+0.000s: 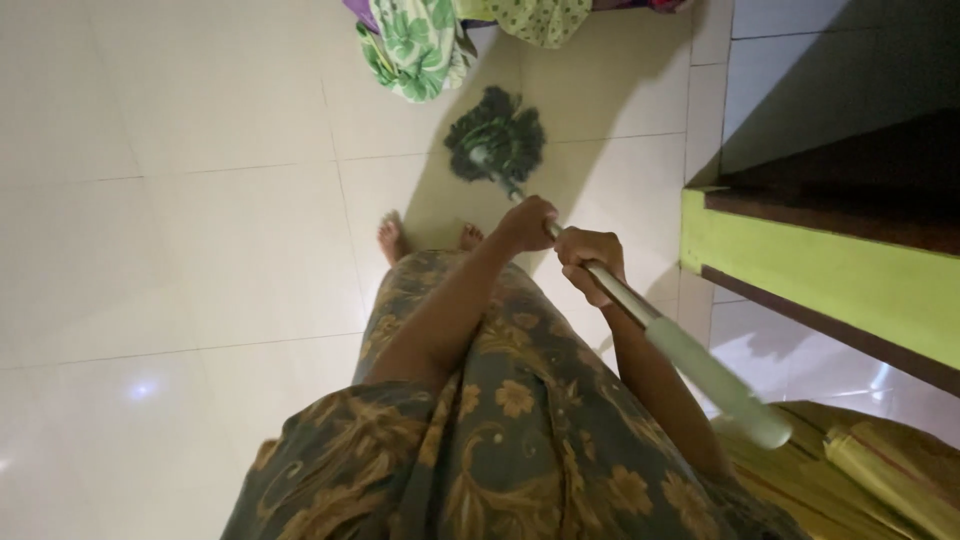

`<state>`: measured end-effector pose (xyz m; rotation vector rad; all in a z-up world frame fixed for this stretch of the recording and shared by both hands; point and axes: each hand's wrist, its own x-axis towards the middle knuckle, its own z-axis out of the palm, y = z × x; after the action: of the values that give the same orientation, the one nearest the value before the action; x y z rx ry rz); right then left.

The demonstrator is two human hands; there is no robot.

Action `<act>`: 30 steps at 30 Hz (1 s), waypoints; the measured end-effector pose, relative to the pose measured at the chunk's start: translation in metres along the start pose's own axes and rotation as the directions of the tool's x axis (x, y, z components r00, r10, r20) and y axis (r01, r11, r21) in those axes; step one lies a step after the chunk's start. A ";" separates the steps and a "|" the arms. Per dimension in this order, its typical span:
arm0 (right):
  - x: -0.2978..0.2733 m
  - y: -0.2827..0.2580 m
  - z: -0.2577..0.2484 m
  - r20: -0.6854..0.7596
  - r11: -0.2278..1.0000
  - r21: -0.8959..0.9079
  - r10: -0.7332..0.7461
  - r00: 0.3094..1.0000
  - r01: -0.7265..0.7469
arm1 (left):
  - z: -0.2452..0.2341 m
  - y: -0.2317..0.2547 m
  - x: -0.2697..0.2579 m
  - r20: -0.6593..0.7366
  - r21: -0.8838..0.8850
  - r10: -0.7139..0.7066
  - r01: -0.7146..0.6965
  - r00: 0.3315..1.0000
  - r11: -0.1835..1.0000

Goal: The person mops a tiled floor using a string mop. They move the mop back and forth across the floor, navigating around a pile of folded clothes and a patterned mat. The camera is positioned overhead, showing the person's hands and feet as they clean.

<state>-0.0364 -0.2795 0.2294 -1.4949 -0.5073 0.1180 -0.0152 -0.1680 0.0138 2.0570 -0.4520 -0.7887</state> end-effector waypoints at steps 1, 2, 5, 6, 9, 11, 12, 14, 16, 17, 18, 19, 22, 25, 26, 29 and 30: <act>0.007 0.002 0.009 0.003 1.000 0.005 -0.005 1.000 0.005 | -0.007 -0.008 -0.012 -0.005 0.004 -0.004 0.004 1.000 1.000; 0.013 0.003 0.018 0.007 0.997 0.068 -0.036 0.999 0.035 | -0.014 -0.016 -0.025 0.016 -0.057 -0.091 0.091 0.996 0.994; 0.022 0.014 0.051 0.026 0.977 0.189 -0.101 0.995 0.094 | -0.045 -0.034 -0.070 0.005 0.015 -0.171 0.170 0.985 0.985; 0.024 0.020 0.062 0.036 0.963 0.241 -0.130 0.991 0.118 | -0.056 -0.038 -0.086 -0.022 0.144 -0.158 0.159 0.987 0.977; 0.044 0.016 0.101 0.013 0.945 0.274 -0.188 0.982 0.178 | -0.080 -0.063 -0.131 -0.149 0.128 0.008 0.011 0.989 0.992; 0.035 0.043 0.116 0.045 0.937 0.310 -0.184 0.982 0.161 | -0.056 -0.117 -0.139 -0.414 0.373 0.328 -0.170 0.849 0.912; 0.030 0.057 0.122 0.080 0.927 0.346 -0.182 0.980 0.144 | -0.043 -0.143 -0.142 -0.542 0.629 0.631 -0.230 0.555 0.742; 0.023 0.067 0.111 0.083 0.934 0.314 -0.208 0.975 0.172 | -0.056 -0.112 -0.140 -0.511 0.510 0.457 -0.171 0.728 0.843; 0.017 0.062 0.099 0.085 0.938 0.284 -0.233 0.969 0.201 | -0.040 -0.120 -0.124 -0.437 0.391 0.260 -0.079 0.861 0.917; 0.016 0.053 0.090 0.102 0.969 0.174 -0.195 0.976 0.176 | -0.018 -0.142 -0.106 -0.436 0.416 0.316 -0.123 0.843 0.901; 0.016 0.044 0.078 0.111 0.987 0.055 -0.157 0.981 0.151 | 0.004 -0.164 -0.083 -0.432 0.443 0.378 -0.173 0.819 0.880; 0.017 0.026 0.073 0.108 0.987 0.049 -0.157 0.982 0.153 | -0.002 -0.138 -0.078 -0.429 0.443 0.383 -0.179 0.818 0.878; 0.014 -0.011 0.057 0.082 0.997 0.075 0.022 0.996 -0.028 | -0.016 -0.063 -0.061 -0.387 0.058 0.161 -0.151 0.908 0.987; -0.004 -0.011 0.048 0.058 0.995 -0.052 0.094 0.994 -0.091 | -0.018 -0.024 -0.041 -0.218 -0.026 0.104 -0.113 0.970 0.993; -0.007 -0.014 0.048 0.017 0.992 -0.125 0.029 0.999 -0.027 | -0.011 -0.026 -0.029 -0.194 -0.069 0.238 -0.255 0.952 0.964; -0.012 -0.014 0.052 -0.067 0.973 -0.229 -0.057 0.996 0.040 | -0.008 -0.020 -0.015 -0.097 -0.084 0.386 -0.394 0.917 0.915; -0.011 -0.013 0.055 -0.103 0.969 -0.243 -0.075 0.992 0.048 | -0.011 -0.018 -0.015 -0.026 -0.049 0.386 -0.387 0.922 0.921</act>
<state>-0.0703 -0.2340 0.2386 -1.7104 -0.4899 -0.0783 -0.0181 -0.1431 0.0087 1.8406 -0.7918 -0.5378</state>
